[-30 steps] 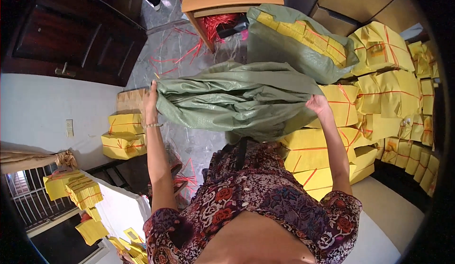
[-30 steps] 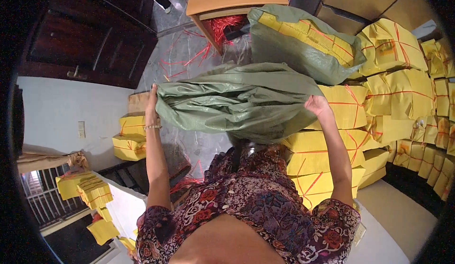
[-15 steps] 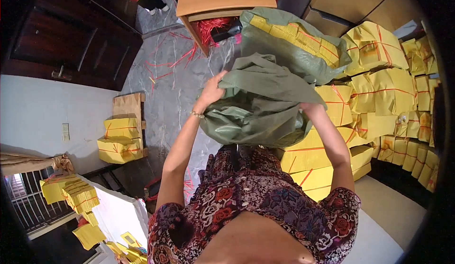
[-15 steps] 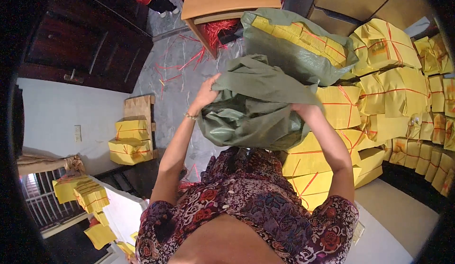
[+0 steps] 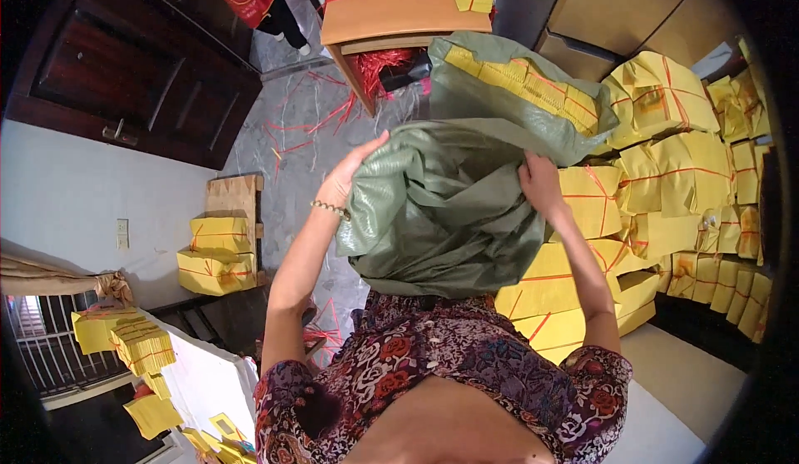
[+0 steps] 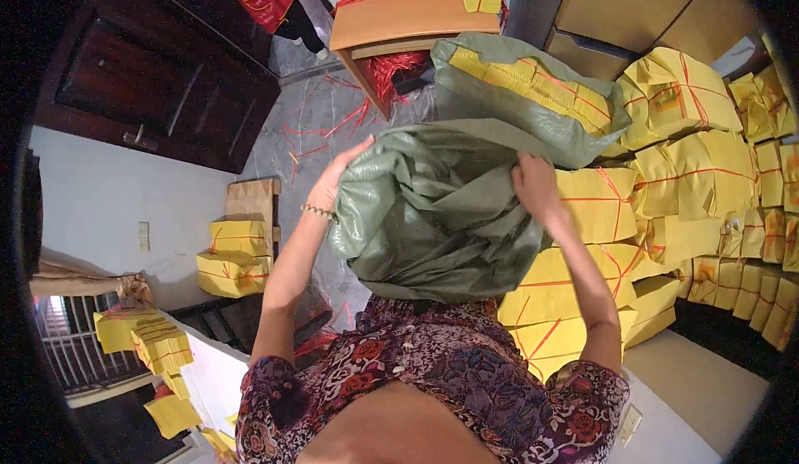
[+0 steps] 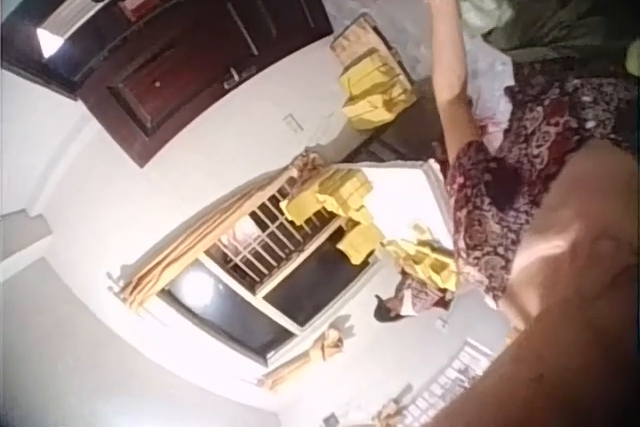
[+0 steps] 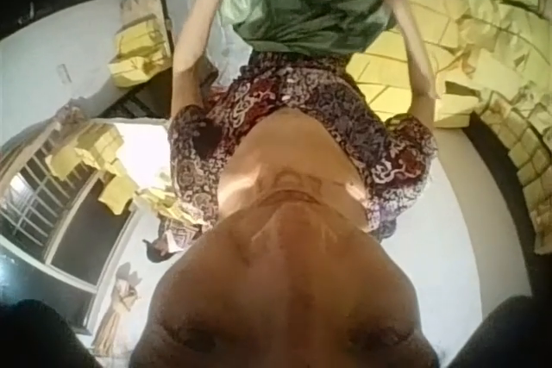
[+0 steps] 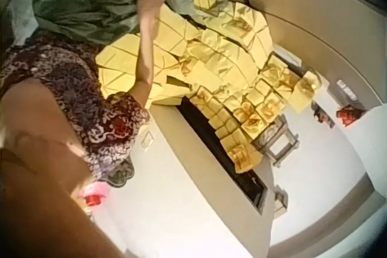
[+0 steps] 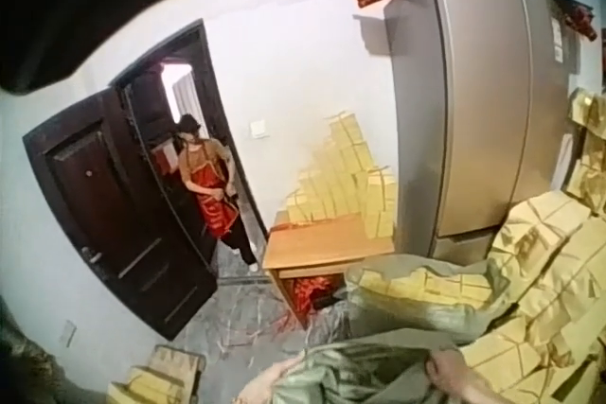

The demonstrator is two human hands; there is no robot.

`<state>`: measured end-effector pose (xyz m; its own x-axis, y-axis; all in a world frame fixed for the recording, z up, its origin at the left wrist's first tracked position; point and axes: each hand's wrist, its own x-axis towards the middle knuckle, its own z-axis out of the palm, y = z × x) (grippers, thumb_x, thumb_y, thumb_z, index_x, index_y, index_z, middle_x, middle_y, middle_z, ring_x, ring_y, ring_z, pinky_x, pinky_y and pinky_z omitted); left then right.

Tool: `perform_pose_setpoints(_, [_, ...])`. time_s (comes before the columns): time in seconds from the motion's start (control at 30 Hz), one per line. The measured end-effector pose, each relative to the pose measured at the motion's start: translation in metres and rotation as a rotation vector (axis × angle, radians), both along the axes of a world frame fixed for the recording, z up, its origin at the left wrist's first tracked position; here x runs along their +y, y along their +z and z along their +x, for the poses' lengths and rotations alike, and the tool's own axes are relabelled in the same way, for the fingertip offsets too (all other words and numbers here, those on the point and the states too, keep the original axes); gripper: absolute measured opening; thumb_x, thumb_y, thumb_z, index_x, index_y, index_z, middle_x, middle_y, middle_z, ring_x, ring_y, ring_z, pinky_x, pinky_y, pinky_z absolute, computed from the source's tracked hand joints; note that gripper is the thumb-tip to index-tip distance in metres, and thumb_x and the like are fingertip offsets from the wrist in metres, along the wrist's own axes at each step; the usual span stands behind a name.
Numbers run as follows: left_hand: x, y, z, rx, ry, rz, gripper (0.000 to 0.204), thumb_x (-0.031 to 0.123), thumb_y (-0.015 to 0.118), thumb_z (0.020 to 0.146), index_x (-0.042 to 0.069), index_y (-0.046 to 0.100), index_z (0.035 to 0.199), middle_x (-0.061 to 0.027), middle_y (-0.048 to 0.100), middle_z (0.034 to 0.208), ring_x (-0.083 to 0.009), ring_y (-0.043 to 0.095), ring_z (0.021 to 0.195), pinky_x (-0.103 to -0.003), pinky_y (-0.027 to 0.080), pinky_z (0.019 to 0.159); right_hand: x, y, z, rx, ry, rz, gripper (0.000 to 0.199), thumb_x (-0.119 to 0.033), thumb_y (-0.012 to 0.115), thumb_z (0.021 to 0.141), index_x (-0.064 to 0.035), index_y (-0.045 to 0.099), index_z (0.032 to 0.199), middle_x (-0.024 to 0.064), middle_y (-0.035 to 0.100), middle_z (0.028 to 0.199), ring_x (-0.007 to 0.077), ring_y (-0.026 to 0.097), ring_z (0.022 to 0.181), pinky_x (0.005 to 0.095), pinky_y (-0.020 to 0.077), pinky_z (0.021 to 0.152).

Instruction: Packing bundles of yellow paper into large sacks and moving the filled sacks.

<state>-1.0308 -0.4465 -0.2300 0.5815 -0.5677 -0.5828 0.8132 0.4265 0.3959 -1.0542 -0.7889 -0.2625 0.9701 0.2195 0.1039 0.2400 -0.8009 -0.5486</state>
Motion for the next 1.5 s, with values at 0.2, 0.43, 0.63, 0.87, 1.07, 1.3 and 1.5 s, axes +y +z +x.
perform_pose_setpoints(0.2, [-0.037,0.012,0.029,-0.013,0.039,-0.335,0.033,0.025,0.045,0.092,-0.003,0.057,0.103,-0.0158,0.064,0.094,-0.0246,0.065,0.081,-0.038,0.054,0.073,0.089,0.066,-0.033,-0.524,0.098,0.130,0.045,-0.008,0.061,0.071,-0.0041,0.048,0.114,0.0159,0.053,0.105,0.0337,0.051,0.096,0.0413,0.0417,0.085])
perform_pose_setpoints(0.43, [-0.027,0.011,0.043,-0.145,0.102,-0.011,0.041,0.035,0.048,0.091,-0.002,0.059,0.102,-0.0141,0.064,0.094,-0.0220,0.064,0.079,-0.035,0.053,0.071,0.084,-0.006,0.016,-0.049,0.037,0.213,0.044,-0.019,0.062,0.077,-0.0018,0.048,0.116,0.0136,0.061,0.090,0.0320,0.057,0.083,0.0361,0.0435,0.081])
perform_pose_setpoints(0.63, [-0.036,0.049,0.010,-1.245,0.257,1.592,0.092,0.049,0.069,0.068,0.002,0.026,0.135,-0.0254,0.024,0.137,-0.0366,0.024,0.126,-0.049,0.017,0.101,0.052,-0.004,0.061,0.283,-0.182,0.868,0.034,-0.021,0.050,0.086,0.0014,0.053,0.112,0.0137,0.061,0.097,0.0214,0.060,0.085,0.0317,0.0456,0.076])
perform_pose_setpoints(0.87, [-0.080,-0.004,-0.018,-1.256,0.315,1.737,0.138,0.042,0.086,0.042,-0.001,-0.004,0.138,-0.0332,0.009,0.138,-0.0448,0.012,0.129,-0.049,0.013,0.105,0.052,0.076,0.042,0.985,-0.115,1.529,0.035,-0.020,0.051,0.087,0.0017,0.052,0.114,0.0109,0.060,0.107,0.0198,0.059,0.093,0.0311,0.0475,0.082])
perform_pose_setpoints(1.07, [-0.051,-0.067,0.025,-1.579,0.132,1.279,0.074,0.019,0.071,0.066,-0.003,0.036,0.128,-0.0187,0.047,0.124,-0.0301,0.043,0.117,-0.037,0.033,0.098,0.028,0.054,0.022,1.091,0.105,1.268,0.030,-0.019,0.053,0.085,-0.0017,0.058,0.109,0.0061,0.061,0.104,0.0162,0.058,0.092,0.0283,0.0468,0.081])
perform_pose_setpoints(1.3, [-0.060,0.020,0.016,-0.736,-0.541,0.530,0.052,0.020,0.062,0.081,-0.006,0.045,0.122,-0.0102,0.056,0.115,-0.0154,0.051,0.106,-0.027,0.038,0.093,-0.068,0.062,0.061,0.771,-0.174,1.014,0.033,-0.024,0.060,0.082,-0.0016,0.059,0.107,0.0034,0.061,0.103,0.0135,0.057,0.091,0.0249,0.0441,0.082])
perform_pose_setpoints(1.5, [-0.081,0.026,0.006,-0.484,-0.232,0.245,0.052,0.023,0.066,0.079,-0.006,0.049,0.119,-0.0114,0.058,0.111,-0.0181,0.057,0.099,-0.032,0.045,0.089,-0.046,0.056,0.053,-0.784,-0.252,0.228,0.019,-0.013,0.065,0.078,-0.0012,0.057,0.090,0.0078,0.056,0.079,0.0183,0.055,0.069,0.0279,0.0441,0.066])
